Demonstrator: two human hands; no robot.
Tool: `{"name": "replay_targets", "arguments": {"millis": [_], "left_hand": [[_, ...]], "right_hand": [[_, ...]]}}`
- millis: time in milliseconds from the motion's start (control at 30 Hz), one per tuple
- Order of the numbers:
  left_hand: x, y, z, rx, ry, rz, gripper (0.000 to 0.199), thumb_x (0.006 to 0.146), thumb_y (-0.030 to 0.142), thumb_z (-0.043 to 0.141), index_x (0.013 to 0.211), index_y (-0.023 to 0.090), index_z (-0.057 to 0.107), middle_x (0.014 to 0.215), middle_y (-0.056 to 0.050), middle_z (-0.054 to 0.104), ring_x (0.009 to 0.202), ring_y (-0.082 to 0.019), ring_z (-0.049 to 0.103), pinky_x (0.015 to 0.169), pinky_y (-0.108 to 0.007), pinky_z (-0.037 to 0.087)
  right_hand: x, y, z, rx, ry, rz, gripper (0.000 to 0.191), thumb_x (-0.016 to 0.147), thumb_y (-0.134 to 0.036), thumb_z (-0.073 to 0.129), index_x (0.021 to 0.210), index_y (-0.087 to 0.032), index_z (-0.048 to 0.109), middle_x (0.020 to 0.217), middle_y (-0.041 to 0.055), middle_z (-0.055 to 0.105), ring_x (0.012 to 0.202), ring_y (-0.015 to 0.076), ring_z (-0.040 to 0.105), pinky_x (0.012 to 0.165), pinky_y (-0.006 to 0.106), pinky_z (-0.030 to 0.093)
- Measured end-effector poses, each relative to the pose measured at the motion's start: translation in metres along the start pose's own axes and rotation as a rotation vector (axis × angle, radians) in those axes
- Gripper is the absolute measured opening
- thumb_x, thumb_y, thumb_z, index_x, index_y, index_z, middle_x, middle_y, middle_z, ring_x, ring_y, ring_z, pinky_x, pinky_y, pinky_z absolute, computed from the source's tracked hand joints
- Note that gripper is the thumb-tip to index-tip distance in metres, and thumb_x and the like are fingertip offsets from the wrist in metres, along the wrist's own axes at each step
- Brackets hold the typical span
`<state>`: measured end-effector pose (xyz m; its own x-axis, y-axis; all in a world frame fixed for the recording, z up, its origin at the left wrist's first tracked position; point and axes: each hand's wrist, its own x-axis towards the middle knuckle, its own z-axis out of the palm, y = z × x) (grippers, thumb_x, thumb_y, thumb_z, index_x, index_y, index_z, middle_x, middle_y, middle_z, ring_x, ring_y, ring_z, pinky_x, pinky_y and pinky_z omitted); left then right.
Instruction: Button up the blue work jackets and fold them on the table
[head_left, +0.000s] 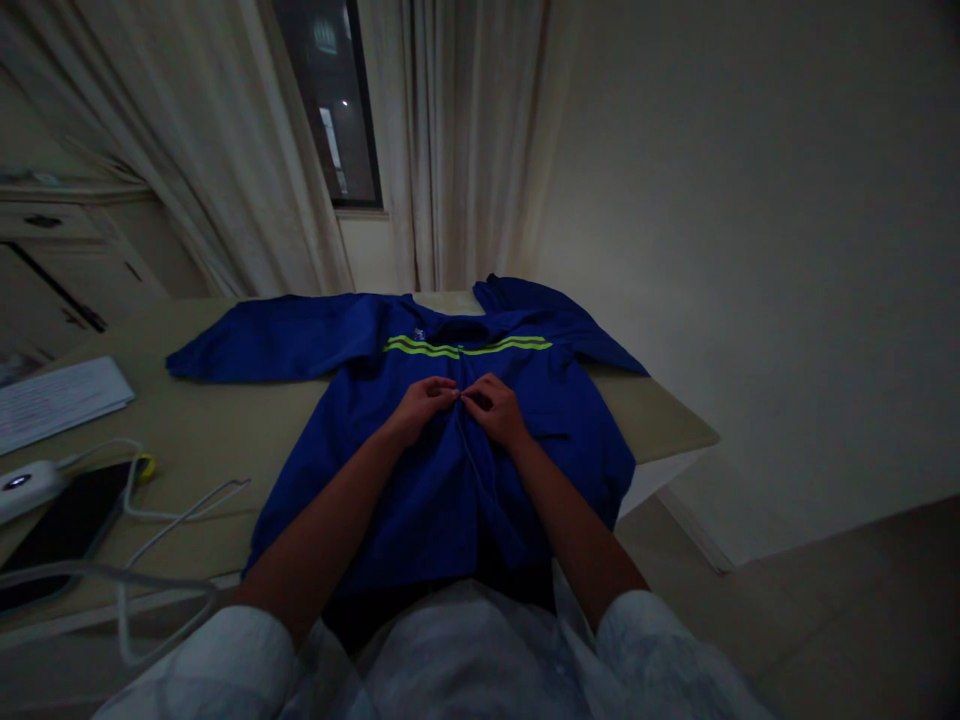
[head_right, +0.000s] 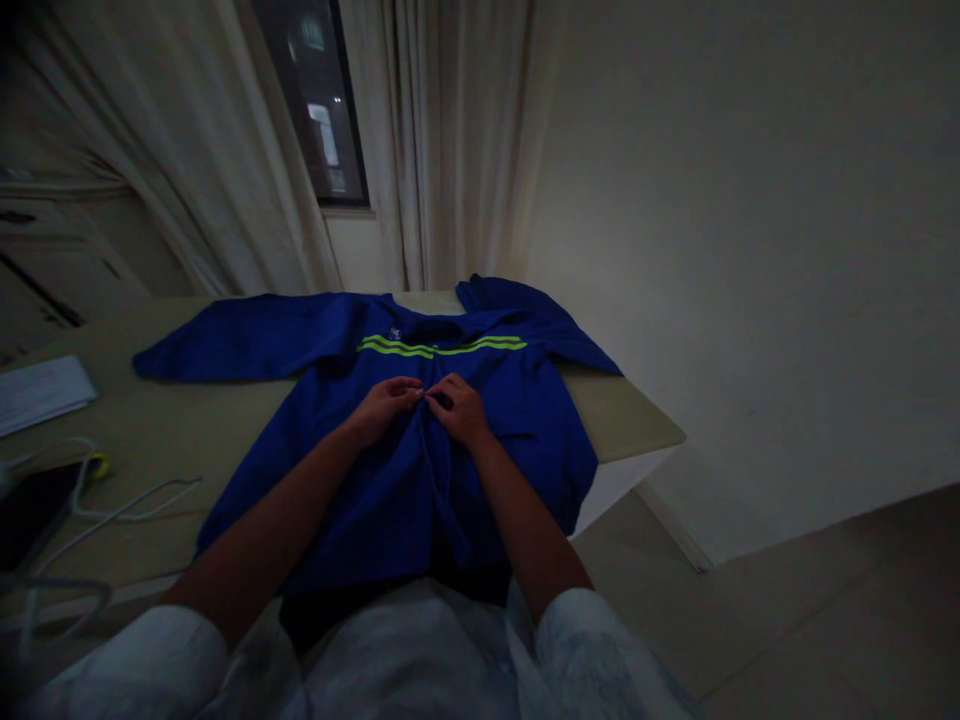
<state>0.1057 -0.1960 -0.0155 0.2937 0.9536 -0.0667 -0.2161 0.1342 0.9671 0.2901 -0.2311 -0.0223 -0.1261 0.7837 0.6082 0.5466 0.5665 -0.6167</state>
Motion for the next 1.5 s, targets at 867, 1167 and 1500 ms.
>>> {"name": "replay_targets", "arguments": {"millis": [867, 1167, 1500], "left_hand": [[0.009, -0.001, 0.005, -0.137, 0.062, -0.137, 0.039, 0.061, 0.015, 0.086, 0.092, 0.017, 0.063, 0.063, 0.005, 0.059, 0.048, -0.007, 0.048, 0.048, -0.020, 0.032], [0.006, -0.001, 0.004, -0.027, 0.056, -0.071, 0.048, 0.054, 0.028, 0.094, 0.091, 0.016, 0.065, 0.071, 0.001, 0.069, 0.057, -0.009, 0.057, 0.055, -0.021, 0.040], [0.008, -0.002, 0.007, 0.007, 0.095, 0.014, 0.058, 0.052, 0.034, 0.097, 0.097, 0.015, 0.066, 0.072, -0.002, 0.071, 0.064, -0.014, 0.062, 0.066, -0.027, 0.046]], "right_hand": [[0.000, -0.005, 0.005, -0.338, -0.048, -0.119, 0.009, 0.095, -0.024, 0.065, 0.101, -0.023, 0.071, 0.105, 0.0079, 0.068, 0.092, 0.0201, 0.066, 0.081, 0.029, 0.052], [0.001, -0.003, 0.004, -0.393, -0.132, -0.151, 0.011, 0.099, -0.024, 0.061, 0.099, -0.021, 0.072, 0.102, 0.0087, 0.067, 0.086, 0.0187, 0.065, 0.078, 0.028, 0.050], [0.003, -0.002, 0.010, -0.046, -0.052, 0.015, 0.003, 0.089, -0.021, 0.070, 0.091, -0.021, 0.072, 0.093, 0.0036, 0.064, 0.076, 0.0159, 0.061, 0.071, 0.027, 0.052]]}}
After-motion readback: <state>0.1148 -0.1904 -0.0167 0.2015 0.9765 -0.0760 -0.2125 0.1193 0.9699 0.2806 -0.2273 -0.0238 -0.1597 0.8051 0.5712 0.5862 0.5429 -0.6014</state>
